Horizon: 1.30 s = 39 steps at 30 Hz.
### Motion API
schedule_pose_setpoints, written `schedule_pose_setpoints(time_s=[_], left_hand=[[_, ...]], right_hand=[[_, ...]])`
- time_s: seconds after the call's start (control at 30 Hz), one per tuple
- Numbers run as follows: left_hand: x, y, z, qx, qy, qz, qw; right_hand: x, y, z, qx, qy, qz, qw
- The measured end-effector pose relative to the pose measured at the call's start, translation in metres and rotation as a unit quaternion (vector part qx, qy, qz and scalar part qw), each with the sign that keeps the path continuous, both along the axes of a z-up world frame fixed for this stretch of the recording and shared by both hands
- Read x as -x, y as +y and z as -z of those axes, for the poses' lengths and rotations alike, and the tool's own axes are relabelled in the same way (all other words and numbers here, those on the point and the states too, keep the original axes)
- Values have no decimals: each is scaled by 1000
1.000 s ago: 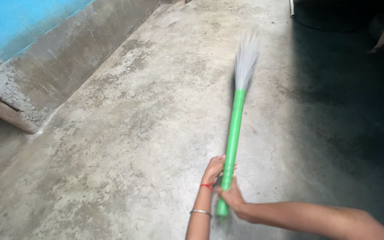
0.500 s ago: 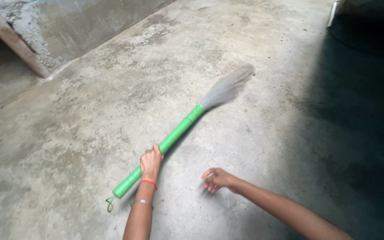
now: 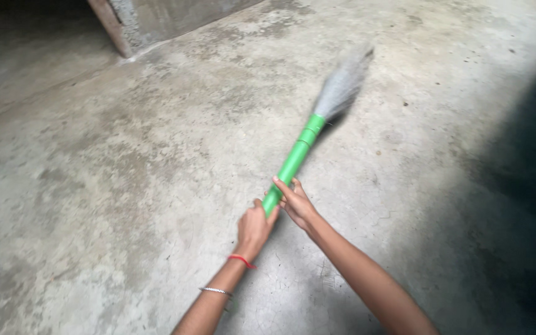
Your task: The person sweeps a concrete floor using a green-handled broom, moving the tool back and forth to gather dust.
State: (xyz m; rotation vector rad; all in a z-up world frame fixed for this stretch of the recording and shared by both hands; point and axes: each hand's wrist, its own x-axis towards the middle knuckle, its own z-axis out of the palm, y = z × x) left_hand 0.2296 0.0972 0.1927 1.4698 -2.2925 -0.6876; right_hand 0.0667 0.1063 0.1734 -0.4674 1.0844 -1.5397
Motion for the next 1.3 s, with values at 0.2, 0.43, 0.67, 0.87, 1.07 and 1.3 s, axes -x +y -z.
schedule_pose_setpoints(time_s=[0.2, 0.43, 0.67, 0.87, 1.07, 1.3], left_hand=[[-14, 54, 18, -22, 79, -40, 996], [-65, 98, 48, -128, 338, -169, 917], [-105, 156, 31, -218, 506, -312, 774], [-130, 167, 87, -135, 560, -424, 699], [-130, 168, 182, -52, 573, -472, 668], [-109, 137, 180, -12, 517, -425, 743]], right_hand=[[-40, 12, 2, 0, 18, 26, 999], [-114, 26, -18, -13, 61, -118, 991], [-213, 40, -14, -81, 164, -343, 921], [-294, 42, 9, -78, 299, -507, 804], [-332, 46, 50, -28, 451, -553, 700], [-298, 18, 54, -149, 427, -478, 753]])
